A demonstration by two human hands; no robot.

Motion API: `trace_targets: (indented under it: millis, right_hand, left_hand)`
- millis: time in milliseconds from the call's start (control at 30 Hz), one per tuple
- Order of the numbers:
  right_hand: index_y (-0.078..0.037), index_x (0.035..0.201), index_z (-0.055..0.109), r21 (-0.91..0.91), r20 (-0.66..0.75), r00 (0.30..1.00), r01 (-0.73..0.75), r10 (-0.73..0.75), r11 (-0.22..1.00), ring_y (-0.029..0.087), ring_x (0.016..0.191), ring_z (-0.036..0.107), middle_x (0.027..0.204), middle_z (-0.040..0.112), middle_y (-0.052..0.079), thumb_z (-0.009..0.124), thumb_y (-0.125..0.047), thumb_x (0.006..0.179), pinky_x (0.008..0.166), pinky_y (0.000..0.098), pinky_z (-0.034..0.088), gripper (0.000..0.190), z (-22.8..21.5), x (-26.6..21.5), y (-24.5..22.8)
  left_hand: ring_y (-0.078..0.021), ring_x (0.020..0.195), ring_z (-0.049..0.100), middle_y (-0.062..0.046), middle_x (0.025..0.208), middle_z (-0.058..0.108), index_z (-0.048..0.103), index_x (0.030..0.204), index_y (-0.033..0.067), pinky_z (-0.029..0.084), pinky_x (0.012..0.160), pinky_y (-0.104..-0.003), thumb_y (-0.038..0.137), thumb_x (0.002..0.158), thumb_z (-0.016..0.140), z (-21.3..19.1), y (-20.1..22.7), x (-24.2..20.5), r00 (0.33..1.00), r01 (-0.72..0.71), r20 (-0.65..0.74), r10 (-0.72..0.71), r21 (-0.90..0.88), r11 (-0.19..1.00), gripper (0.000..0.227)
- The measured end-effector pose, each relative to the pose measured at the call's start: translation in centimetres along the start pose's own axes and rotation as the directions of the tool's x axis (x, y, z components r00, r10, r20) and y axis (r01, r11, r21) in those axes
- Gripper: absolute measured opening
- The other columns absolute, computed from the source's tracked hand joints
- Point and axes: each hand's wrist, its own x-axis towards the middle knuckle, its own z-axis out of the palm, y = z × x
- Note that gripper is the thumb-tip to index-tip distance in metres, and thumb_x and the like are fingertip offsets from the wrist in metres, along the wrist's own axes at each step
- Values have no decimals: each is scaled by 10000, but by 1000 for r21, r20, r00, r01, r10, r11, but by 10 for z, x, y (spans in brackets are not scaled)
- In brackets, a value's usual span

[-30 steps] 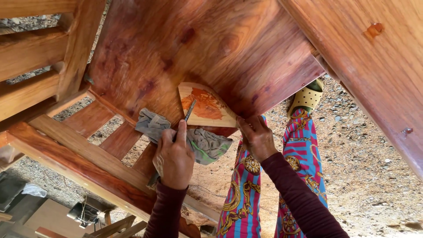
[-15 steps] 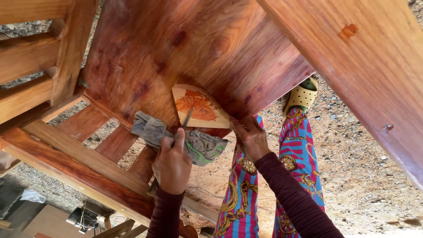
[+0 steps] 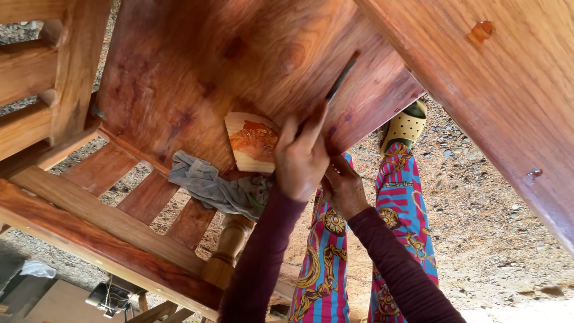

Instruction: Applying a wood stain or varnish to the joints and surfaces of a wooden chair using a paint brush.

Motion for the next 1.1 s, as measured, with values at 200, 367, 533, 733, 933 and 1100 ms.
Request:
trace_targets:
  millis: [200,367,533,733,933,1100]
  right_hand:
    - [-21,1152,664,7,6,1000,-27,27,1000,386,968,696,1216,644,221,697,66,763,781,432,608,400,4,-3,7]
    - [-14,1133,658,-12,10,1000,-25,25,1000,368,985,691,1147,655,193,691,81,759,790,434,606,388,3,-3,7]
    - [9,1137,657,-13,0,1000,-9,9,1000,368,991,677,1105,664,185,680,91,735,786,441,596,411,-2,2,2]
    - [-3,1045,664,-38,-5,1000,14,-14,999,348,977,672,1061,665,165,714,59,744,789,440,591,311,-2,4,3]
    - [-18,966,671,-50,-9,1000,8,-9,999,326,928,666,1007,665,134,747,31,790,744,436,575,198,-5,8,-2]
    - [-20,940,664,-42,-14,1000,14,-14,999,315,909,661,978,659,121,746,32,808,717,430,565,164,-7,10,-5]
  left_hand:
    - [-293,974,636,-95,1096,585,525,1514,225,550,831,-408,-92,884,616,45,-25,21,991,-132,-16,132,20,991,711]
    - [-256,903,626,-76,1084,572,468,1562,245,544,776,-381,-105,859,608,57,-33,27,986,-168,-4,168,4,986,798]
    - [-243,887,606,-70,1056,551,485,1550,220,548,776,-371,-113,839,612,65,-35,31,985,-171,6,171,-15,985,795]
    - [-234,887,611,-60,1065,550,514,1532,216,548,778,-357,-110,839,630,65,-33,38,984,-178,-3,178,1,984,774]
    - [-238,895,609,-57,1045,546,527,1516,217,543,748,-347,-107,758,639,65,-41,42,986,-162,32,162,2,987,832]
    - [-223,827,577,-59,1024,533,535,1515,226,537,757,-356,-111,750,666,68,-51,43,987,-149,64,151,-32,988,846]
